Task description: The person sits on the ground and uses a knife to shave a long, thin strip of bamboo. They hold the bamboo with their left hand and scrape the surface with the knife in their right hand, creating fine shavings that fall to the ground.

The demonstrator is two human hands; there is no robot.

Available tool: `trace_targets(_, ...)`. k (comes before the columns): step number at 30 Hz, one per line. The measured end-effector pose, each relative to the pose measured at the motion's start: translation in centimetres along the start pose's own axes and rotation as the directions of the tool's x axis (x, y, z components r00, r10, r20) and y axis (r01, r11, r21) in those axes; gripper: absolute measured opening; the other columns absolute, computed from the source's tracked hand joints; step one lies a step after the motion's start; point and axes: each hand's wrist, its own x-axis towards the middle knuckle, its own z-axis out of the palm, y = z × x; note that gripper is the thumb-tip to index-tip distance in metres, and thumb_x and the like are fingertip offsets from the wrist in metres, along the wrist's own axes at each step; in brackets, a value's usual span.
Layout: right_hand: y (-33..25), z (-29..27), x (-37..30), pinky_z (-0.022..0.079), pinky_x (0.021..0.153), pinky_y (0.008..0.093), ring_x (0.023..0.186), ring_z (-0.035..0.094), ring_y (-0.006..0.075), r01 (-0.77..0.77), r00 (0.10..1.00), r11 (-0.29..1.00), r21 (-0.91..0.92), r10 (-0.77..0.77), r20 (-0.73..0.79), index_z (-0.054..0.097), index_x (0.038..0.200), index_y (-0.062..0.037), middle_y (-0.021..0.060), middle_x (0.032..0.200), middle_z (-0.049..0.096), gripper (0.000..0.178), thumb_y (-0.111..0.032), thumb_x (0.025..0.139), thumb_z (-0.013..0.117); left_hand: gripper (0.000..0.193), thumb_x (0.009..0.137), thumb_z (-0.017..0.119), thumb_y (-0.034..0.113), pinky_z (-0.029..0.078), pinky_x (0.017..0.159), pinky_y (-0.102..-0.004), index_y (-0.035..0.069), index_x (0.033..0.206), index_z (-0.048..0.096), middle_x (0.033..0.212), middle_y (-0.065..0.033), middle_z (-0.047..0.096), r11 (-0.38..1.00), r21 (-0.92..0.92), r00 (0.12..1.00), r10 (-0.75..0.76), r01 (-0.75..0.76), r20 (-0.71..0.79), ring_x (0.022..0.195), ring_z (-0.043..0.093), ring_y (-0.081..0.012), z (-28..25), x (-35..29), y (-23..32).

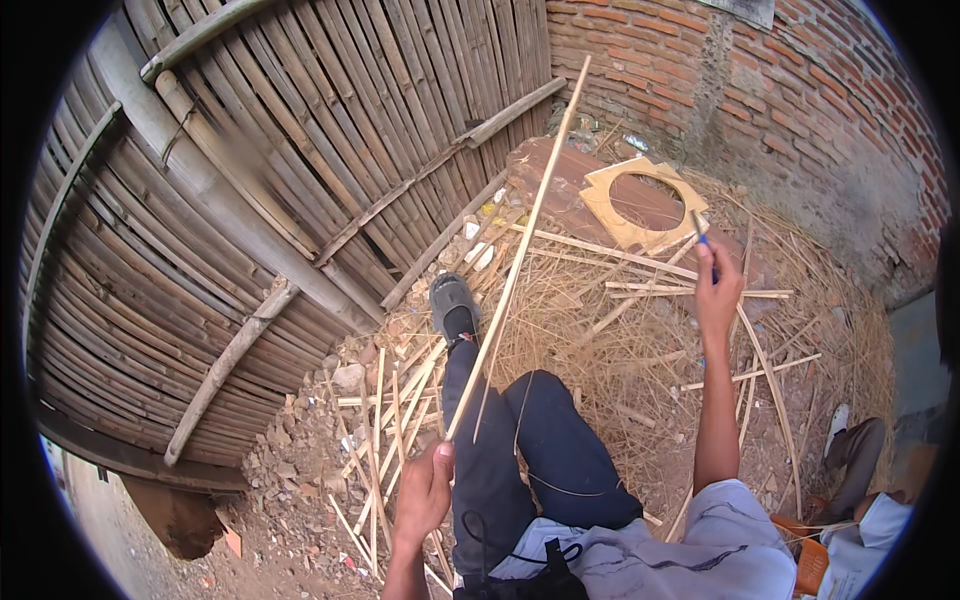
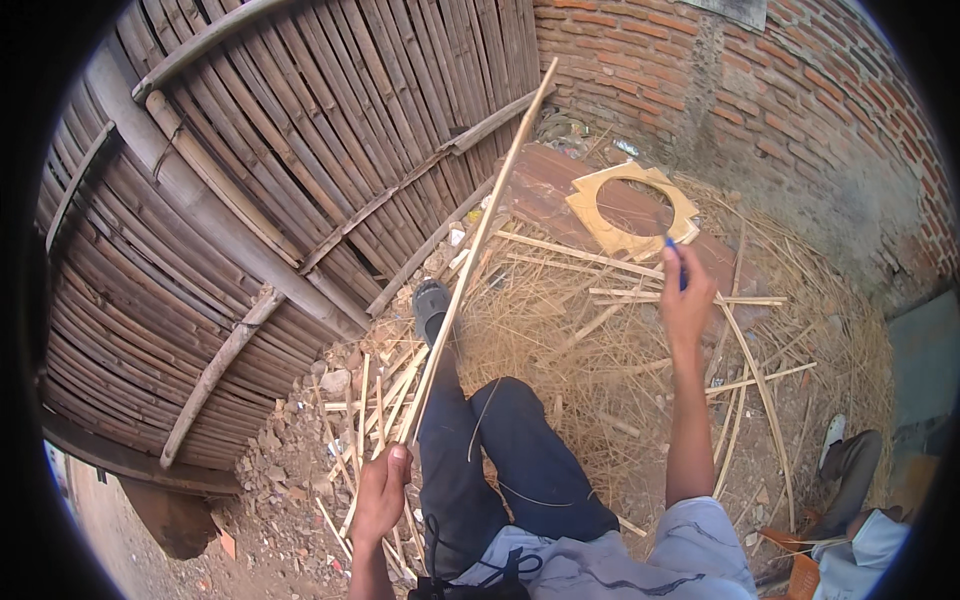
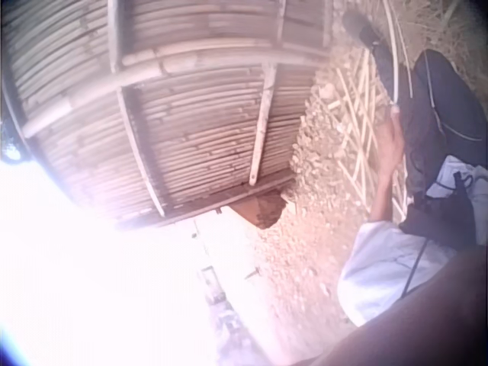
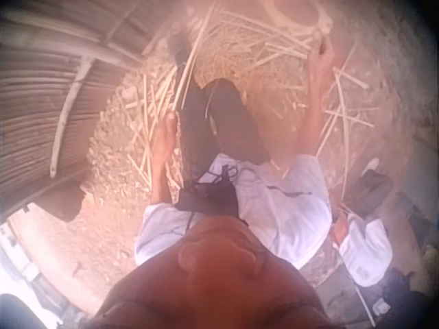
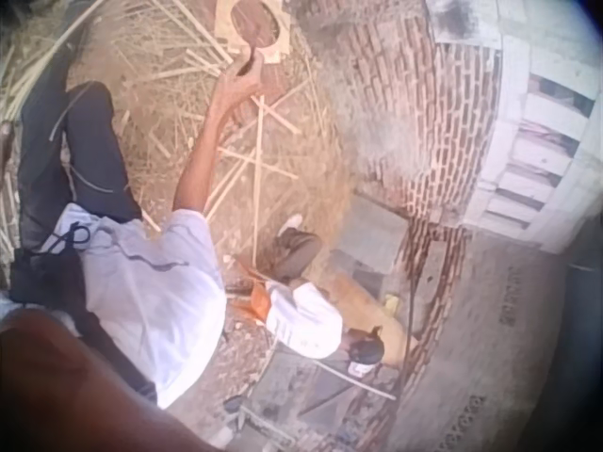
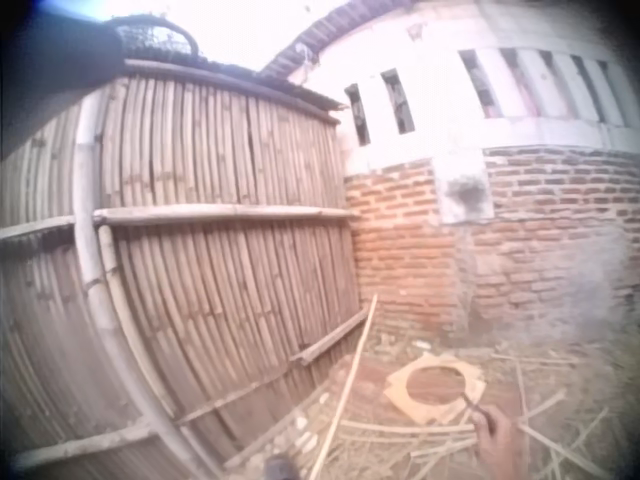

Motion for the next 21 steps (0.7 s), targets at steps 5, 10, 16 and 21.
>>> trace_targets(5, -5.7, 2.4, -9.6, 0.052, 0.055, 0.0329, 0.060, 0.067, 0.0195, 0.242, 0.865, 0.947, 0.211, -0.309, 0.394, 0.076, 0.101, -0.0019, 0.0066, 0.080, 0.074, 0.038, -0.039, 0.104, 0.072, 0.057, 0.120, 0.035, 0.043, 0.042, 0.064, -0.0337, 0.000, 0.090, 0.057, 0.071, -0.0045, 0.049, 0.971, -0.228, 0.993, -0.040, 0.066, 0.115, 0.067, 0.048, -0.0159, 1.8, 2.2, 1.1)
trace_targets(10, -10.1, 2.7, -12.3, 0.056, 0.058, 0.0352, 0.068, 0.075, 0.0262, 0.298, 0.813, 0.891, 0.342, -0.425, 0.398, 0.075, 0.099, -0.0022, 0.0122, 0.085, 0.076, 0.031, -0.033, 0.097, 0.080, 0.052, 0.119, 0.038, 0.039, 0.044, 0.064, -0.0376, 0.000, 0.091, 0.058, 0.070, -0.0088, 0.053, 0.975, -0.213, 0.991, 0.085, -0.061, 0.108, 0.064, 0.052, -0.0215, 2.8, 2.5, 3.2)
trace_targets(16, -11.5, 2.9, -10.2, 0.055, 0.057, 0.0350, 0.066, 0.074, 0.0263, 0.354, 0.836, 0.882, 0.312, -0.448, 0.316, 0.074, 0.098, -0.0010, 0.0117, 0.084, 0.076, 0.029, -0.030, 0.097, 0.081, 0.036, 0.116, 0.048, 0.029, 0.045, 0.063, -0.0526, 0.000, 0.097, 0.059, 0.070, -0.0259, 0.059, 0.979, 0.036, 0.979, 0.200, -0.201, 0.043, 0.067, 0.062, -0.0502, 2.8, 1.9, 4.0)
trace_targets(21, -9.6, 2.7, -6.6, 0.054, 0.055, 0.0341, 0.064, 0.073, 0.0243, 0.359, 0.889, 0.915, 0.185, -0.396, 0.230, 0.074, 0.098, -0.0009, 0.0107, 0.081, 0.075, 0.032, -0.033, 0.102, 0.074, 0.033, 0.114, 0.050, 0.028, 0.045, 0.063, -0.0555, 0.000, 0.099, 0.059, 0.070, -0.0279, 0.060, 0.980, 0.148, 0.990, 0.124, -0.133, 0.071, 0.071, 0.063, -0.0534, 1.6, 0.7, 3.0)
